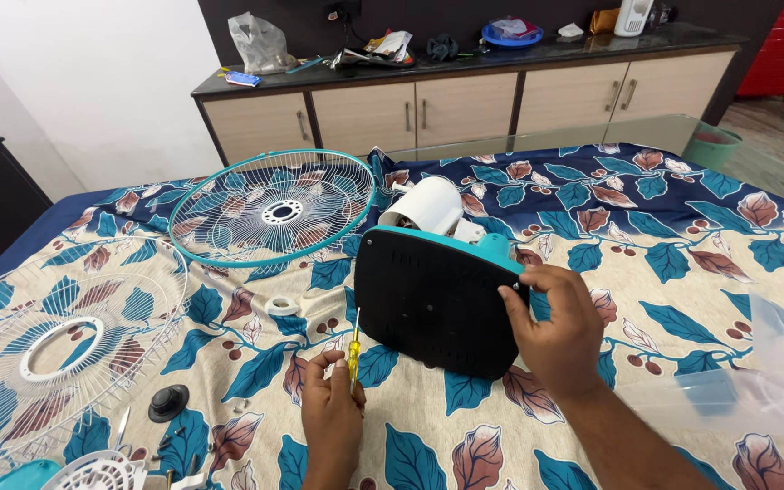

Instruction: The person disassembles a teal and black fan base using a yellow screwdriver, removes the back cover, detaches the internal switch, and then twists and separates the power cord wires. The fan parts are laid out on a floral tablecloth.

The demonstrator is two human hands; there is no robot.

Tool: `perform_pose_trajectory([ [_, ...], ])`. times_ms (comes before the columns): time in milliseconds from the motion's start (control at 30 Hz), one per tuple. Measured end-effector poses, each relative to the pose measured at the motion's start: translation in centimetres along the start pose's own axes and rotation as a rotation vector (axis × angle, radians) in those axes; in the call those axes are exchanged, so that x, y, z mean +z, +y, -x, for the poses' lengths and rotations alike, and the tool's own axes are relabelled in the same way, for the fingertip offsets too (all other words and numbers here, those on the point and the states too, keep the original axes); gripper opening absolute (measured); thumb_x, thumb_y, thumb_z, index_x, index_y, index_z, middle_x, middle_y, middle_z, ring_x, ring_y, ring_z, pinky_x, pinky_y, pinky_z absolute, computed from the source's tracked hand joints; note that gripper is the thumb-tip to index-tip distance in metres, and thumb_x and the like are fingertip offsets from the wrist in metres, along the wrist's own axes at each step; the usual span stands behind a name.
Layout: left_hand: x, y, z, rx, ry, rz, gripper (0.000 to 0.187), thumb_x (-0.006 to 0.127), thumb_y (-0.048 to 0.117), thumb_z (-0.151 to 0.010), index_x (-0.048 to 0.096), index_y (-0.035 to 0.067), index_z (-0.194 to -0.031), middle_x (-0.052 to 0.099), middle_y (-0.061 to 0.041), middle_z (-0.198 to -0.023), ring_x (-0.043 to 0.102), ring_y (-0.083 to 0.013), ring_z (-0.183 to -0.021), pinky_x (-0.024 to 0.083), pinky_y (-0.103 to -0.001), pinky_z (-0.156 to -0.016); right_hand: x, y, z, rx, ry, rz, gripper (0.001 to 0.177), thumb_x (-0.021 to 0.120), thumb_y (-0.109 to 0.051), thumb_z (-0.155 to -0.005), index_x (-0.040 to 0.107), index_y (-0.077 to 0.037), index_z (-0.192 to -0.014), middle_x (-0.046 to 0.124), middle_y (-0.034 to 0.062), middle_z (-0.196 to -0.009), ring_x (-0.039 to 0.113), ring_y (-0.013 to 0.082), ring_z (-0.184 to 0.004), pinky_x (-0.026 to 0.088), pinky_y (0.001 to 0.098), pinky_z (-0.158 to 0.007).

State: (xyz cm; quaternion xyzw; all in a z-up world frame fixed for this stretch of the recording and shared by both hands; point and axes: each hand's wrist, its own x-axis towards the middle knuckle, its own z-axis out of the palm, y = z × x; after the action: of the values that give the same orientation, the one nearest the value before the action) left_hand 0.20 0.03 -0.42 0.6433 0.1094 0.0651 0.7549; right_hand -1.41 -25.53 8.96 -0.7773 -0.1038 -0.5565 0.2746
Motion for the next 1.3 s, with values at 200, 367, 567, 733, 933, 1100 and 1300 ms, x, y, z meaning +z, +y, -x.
perform_pose_trajectory([
  [200, 0.1, 0.3, 0.1, -0.010, -0.001, 0.018, 0.025, 0.048, 0.024, -0.103, 0.056, 0.008, -0.120, 0.053, -0.005, -0.058, 0.046, -0.0106, -0.049, 0.037, -0.027, -0.046, 0.1, 0.3, 0.1, -0.027, -0.038, -0.005, 0.010, 0.077, -0.004, -0.090, 0.072, -0.001, -0.098, 0.069, 0.0117, -0.110, 0.070, 0.0255, -0.100, 0.057, 0.0333, -0.086],
  [367, 0.0, 0.1, 0.1, -0.017, 0.013, -0.101, 0.026, 0.048, 0.024, -0.102, 0.058, 0.008, -0.120, 0.057, -0.005, -0.058, 0.049, -0.0105, -0.049, 0.039, -0.027, -0.047, 0.2, 0.5, 0.0, -0.068, -0.051, 0.005, 0.006, 0.074, -0.003, -0.093, 0.073, -0.003, -0.098, 0.068, 0.0094, -0.110, 0.066, 0.0249, -0.101, 0.053, 0.0334, -0.087],
  [567, 0.6, 0.2, 1.1, 0.258, -0.009, -0.445, 0.026, 0.055, 0.022, -0.098, 0.058, 0.006, -0.117, 0.060, -0.005, -0.052, 0.053, -0.0138, -0.044, 0.038, -0.033, -0.045, -0.3, -0.1, -0.3, -0.161, -0.035, 0.067, 0.006, 0.075, -0.004, -0.089, 0.073, -0.006, -0.094, 0.068, 0.0077, -0.110, 0.065, 0.0267, -0.107, 0.050, 0.0373, -0.092],
  [733, 1.7, 1.2, 2.9, 0.244, 0.000, -0.871, 0.036, 0.063, 0.033, -0.090, 0.060, 0.012, -0.119, 0.068, -0.009, -0.057, 0.065, -0.0246, -0.047, 0.048, -0.039, -0.048, 0.0, -1.5, 0.9, -0.260, -0.043, 0.014, 0.010, 0.077, -0.006, -0.085, 0.071, -0.009, -0.092, 0.069, 0.0073, -0.105, 0.066, 0.0278, -0.103, 0.051, 0.0395, -0.088],
  [933, 2.2, 2.3, 4.0, 0.345, -0.099, -1.062, 0.053, 0.072, 0.047, -0.080, 0.064, 0.020, -0.124, 0.074, -0.017, -0.072, 0.075, -0.0350, -0.067, 0.057, -0.045, -0.061, 2.1, -4.6, 6.4, 0.166, -0.467, -0.436, 0.012, 0.079, -0.010, -0.086, 0.072, -0.005, -0.094, 0.073, 0.0069, -0.089, 0.074, 0.0182, -0.079, 0.058, 0.0290, -0.069],
  [1100, 2.1, 2.5, 4.4, 0.404, -0.125, -1.053, 0.043, 0.076, 0.045, -0.077, 0.074, 0.021, -0.112, 0.073, -0.013, -0.073, 0.074, -0.0318, -0.069, 0.056, -0.043, -0.064, 3.8, -4.1, 8.6, 0.636, -0.735, -0.544, 0.011, 0.075, -0.009, -0.086, 0.076, -0.004, -0.096, 0.077, 0.0053, -0.085, 0.073, 0.0114, -0.071, 0.059, 0.0250, -0.065],
  [1300, 1.5, 2.4, 4.4, 0.597, -0.263, -0.755, 0.034, 0.077, 0.021, -0.076, 0.078, 0.017, -0.110, 0.076, -0.003, -0.086, 0.074, -0.0221, -0.066, 0.057, -0.034, -0.060, 4.5, -3.1, 9.1, 0.851, -0.792, -0.623, 0.011, 0.071, -0.007, -0.089, 0.074, -0.004, -0.100, 0.079, 0.0050, -0.085, 0.073, 0.0105, -0.071, 0.058, 0.0240, -0.064],
])
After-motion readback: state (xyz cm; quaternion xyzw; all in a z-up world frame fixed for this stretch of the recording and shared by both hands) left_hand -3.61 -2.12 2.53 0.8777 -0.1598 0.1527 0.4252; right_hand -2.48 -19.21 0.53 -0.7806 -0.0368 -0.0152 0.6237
